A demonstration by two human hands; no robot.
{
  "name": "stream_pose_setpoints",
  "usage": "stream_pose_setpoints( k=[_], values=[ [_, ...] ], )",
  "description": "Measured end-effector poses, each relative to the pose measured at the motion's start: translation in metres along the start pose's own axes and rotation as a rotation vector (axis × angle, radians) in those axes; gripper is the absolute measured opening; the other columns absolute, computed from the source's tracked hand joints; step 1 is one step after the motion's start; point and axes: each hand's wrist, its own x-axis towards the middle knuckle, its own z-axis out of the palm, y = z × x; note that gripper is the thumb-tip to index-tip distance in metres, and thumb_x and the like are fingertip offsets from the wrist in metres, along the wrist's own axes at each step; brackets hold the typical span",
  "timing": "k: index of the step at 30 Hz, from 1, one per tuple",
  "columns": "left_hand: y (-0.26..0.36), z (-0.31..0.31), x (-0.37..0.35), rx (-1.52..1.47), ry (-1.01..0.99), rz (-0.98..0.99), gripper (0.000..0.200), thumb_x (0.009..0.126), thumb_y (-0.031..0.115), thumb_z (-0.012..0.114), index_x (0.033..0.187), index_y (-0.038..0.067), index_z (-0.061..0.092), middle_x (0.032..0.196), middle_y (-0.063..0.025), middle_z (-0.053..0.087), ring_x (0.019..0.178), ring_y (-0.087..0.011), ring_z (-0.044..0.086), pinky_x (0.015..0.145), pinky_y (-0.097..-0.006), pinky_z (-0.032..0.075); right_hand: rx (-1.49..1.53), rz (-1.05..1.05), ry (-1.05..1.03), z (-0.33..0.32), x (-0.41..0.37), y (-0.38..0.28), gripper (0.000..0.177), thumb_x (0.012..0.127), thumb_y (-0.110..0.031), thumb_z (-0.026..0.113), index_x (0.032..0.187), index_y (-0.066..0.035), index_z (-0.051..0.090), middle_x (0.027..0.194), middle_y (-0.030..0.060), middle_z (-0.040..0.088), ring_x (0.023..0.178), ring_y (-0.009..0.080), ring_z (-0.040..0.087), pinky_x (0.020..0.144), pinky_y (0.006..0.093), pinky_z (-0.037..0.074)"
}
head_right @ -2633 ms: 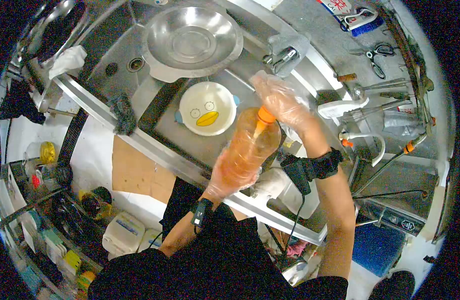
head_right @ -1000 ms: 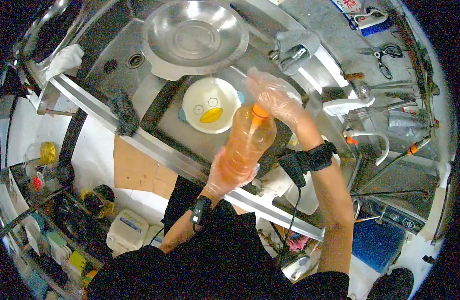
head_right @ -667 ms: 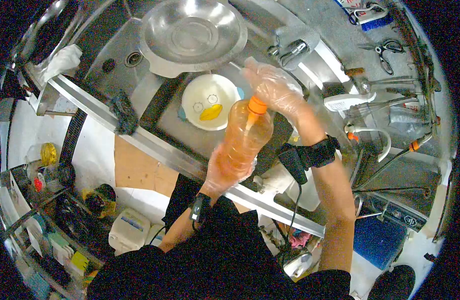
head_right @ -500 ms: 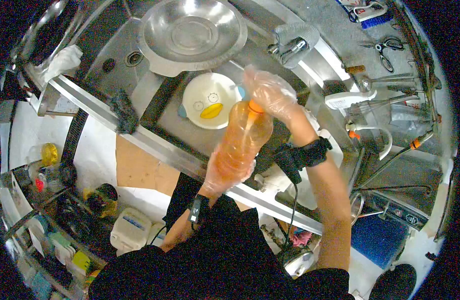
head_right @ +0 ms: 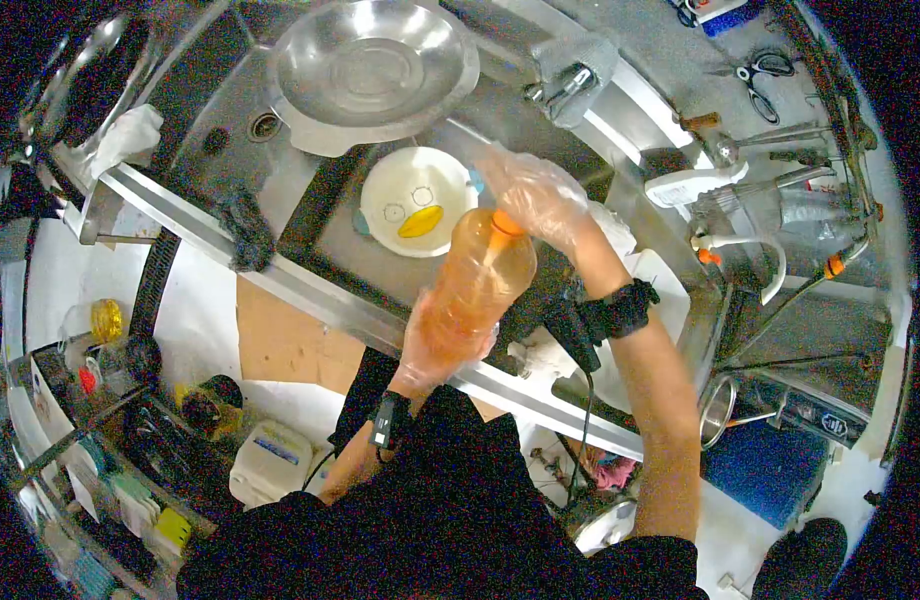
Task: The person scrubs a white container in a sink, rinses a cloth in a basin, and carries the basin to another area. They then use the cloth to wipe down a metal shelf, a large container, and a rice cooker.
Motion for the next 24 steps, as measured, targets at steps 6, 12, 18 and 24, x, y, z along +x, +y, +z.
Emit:
stream_pose_setpoints(
  k=[6,12,18,24],
  values=[
    [0.007,-0.006,0.008,0.042,0.033,0.015,0.058,0.087,0.055,0.045,0.13,0.015,0.043,0.126,-0.0097,0.05,0.108,-0.0298,0.052,0.082,-0.0468,0.045,0.282,0.553,0.045,-0.025,0.022,-0.015,0.052,0.087,-0.053,0.047,0.101,-0.004,0.058,0.092,0.0187,0.064,0.093,0.037,0.06,0.08,0.0451,0.047],
    [0.008,-0.003,0.012,0.113,0.012,0.047,0.062,0.087,0.057,0.044,0.132,0.015,0.041,0.13,-0.0098,0.048,0.113,-0.0296,0.05,0.085,-0.0488,0.045,0.091,0.662,-0.269,-0.071,0.011,-0.022,0.04,0.088,-0.048,0.049,0.092,-0.009,0.059,0.081,0.0153,0.062,0.08,0.0351,0.059,0.069,0.0426,0.046],
    [-0.002,0.042,0.018,0.229,-0.161,0.042,0.065,0.086,0.058,0.043,0.137,0.017,0.038,0.139,-0.01,0.039,0.126,-0.0316,0.039,0.101,-0.0486,0.033,0.028,0.703,-0.094,-0.127,-0.016,-0.035,0.033,0.09,-0.039,0.051,0.096,-0.008,0.062,0.077,0.0162,0.063,0.074,0.0333,0.061,0.067,0.0405,0.048],
    [0.037,0.02,0.029,0.657,0.036,0.231,0.059,0.094,0.051,0.037,0.141,0.017,0.03,0.137,-0.0079,0.042,0.117,-0.0245,0.046,0.101,-0.0437,0.035,-0.074,0.969,0.205,-0.204,-0.071,0.028,0.043,0.087,-0.047,0.053,0.109,-0.012,0.065,0.086,0.0163,0.067,0.081,0.0289,0.066,0.073,0.0373,0.05]
  ],
)
